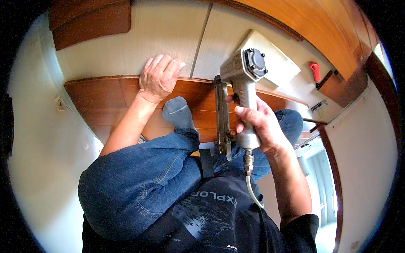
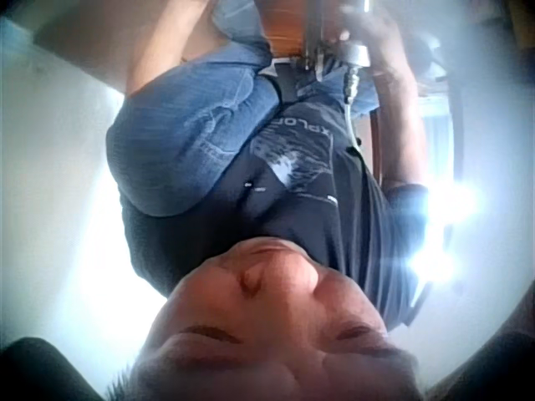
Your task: The person fits a wood floorboard into place, hammers it tight using a tapping block, and secures it with a pneumatic nail gun. They then fit another board against a door frame and mark it with a pencil.
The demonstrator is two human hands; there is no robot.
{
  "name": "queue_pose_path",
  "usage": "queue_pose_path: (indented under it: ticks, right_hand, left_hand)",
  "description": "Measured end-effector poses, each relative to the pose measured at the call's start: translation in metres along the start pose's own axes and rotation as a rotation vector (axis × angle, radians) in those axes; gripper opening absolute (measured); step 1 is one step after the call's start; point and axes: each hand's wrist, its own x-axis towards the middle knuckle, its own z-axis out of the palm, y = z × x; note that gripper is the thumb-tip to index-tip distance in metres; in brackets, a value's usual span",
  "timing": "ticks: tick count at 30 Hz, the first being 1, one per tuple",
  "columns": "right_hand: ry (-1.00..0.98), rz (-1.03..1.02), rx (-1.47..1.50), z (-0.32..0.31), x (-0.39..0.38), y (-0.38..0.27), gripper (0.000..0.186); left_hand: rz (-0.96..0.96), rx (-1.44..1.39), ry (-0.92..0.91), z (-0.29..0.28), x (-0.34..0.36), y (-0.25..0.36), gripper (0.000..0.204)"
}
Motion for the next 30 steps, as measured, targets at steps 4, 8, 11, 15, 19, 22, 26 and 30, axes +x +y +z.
queue_pose_path:
  ticks: [4,8,11,15,19,22,26,30]
  right_hand:
    - [0.009,-0.005,-0.026,-0.01,-0.002,0.0,0.045]
    - [0.046,0.035,-0.038,-0.051,-0.011,-0.007,0.049]
    - [0.115,0.041,-0.029,-0.063,-0.014,-0.014,0.054]
    - [0.079,0.024,-0.035,-0.055,-0.013,-0.022,0.051]
    - [0.064,-0.004,-0.061,-0.067,-0.014,-0.017,0.054]
    - [0.156,-0.1,-0.126,-0.079,-0.035,-0.02,0.058]
    - [0.246,-0.106,-0.118,-0.12,-0.056,-0.033,0.06]
    - [0.259,-0.113,-0.006,-0.134,-0.055,-0.029,0.056]
  left_hand:
    - [-0.023,0.019,-0.013,0.0,-0.004,0.001,0.013]
    - [-0.038,0.027,-0.019,-0.002,-0.004,0.001,0.013]
    - [-0.047,0.037,-0.035,-0.001,-0.007,0.0,0.013]
    - [-0.051,0.054,-0.059,-0.003,-0.007,0.0,0.013]
    - [-0.039,0.064,-0.057,-0.001,-0.006,-0.002,0.013]
    - [-0.038,0.071,-0.027,0.001,-0.006,-0.001,0.011]
    - [-0.042,0.105,-0.037,-0.001,-0.006,0.0,0.012]
    - [-0.058,0.07,-0.065,-0.002,-0.003,0.002,0.012]
